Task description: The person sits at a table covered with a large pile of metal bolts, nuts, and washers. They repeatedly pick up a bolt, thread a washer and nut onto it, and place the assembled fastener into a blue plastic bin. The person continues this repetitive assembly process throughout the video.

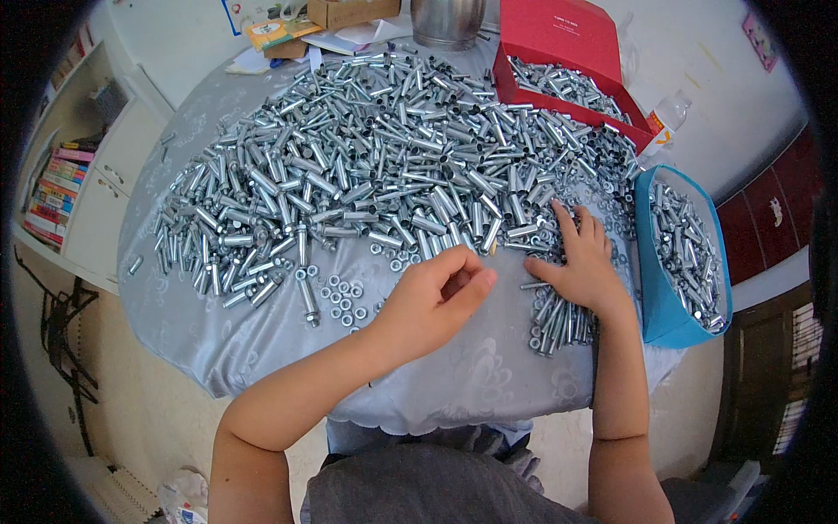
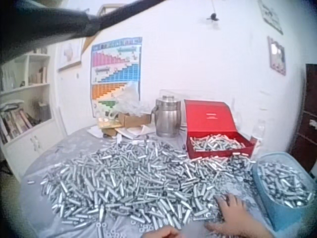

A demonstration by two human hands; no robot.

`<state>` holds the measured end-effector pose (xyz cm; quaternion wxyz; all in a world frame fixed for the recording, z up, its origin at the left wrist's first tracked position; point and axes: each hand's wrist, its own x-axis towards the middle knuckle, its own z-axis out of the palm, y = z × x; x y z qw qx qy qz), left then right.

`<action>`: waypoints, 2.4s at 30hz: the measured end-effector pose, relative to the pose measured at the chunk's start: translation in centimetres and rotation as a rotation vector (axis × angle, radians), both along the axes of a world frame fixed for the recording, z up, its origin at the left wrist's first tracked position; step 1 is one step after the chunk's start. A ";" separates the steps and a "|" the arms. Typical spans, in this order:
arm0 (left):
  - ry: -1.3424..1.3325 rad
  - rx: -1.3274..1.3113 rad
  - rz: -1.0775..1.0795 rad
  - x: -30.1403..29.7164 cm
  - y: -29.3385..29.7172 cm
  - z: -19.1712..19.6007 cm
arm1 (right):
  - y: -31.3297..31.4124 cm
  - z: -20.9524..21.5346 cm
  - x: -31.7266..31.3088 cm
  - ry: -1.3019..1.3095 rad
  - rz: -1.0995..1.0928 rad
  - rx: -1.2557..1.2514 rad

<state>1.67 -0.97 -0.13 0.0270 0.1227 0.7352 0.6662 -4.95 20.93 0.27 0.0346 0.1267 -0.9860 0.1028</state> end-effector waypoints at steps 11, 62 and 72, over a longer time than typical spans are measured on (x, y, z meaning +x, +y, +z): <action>0.015 -0.014 0.010 0.0 0.0 0.0 | 0.1 -0.5 -0.9 0.078 -0.032 -0.042; -0.150 0.186 -0.019 -0.4 -0.4 0.2 | 0.1 -0.5 -2.7 0.218 -0.158 -0.457; -0.045 0.223 0.108 -1.0 -1.3 0.7 | -1.1 1.3 -1.9 0.180 0.015 -1.279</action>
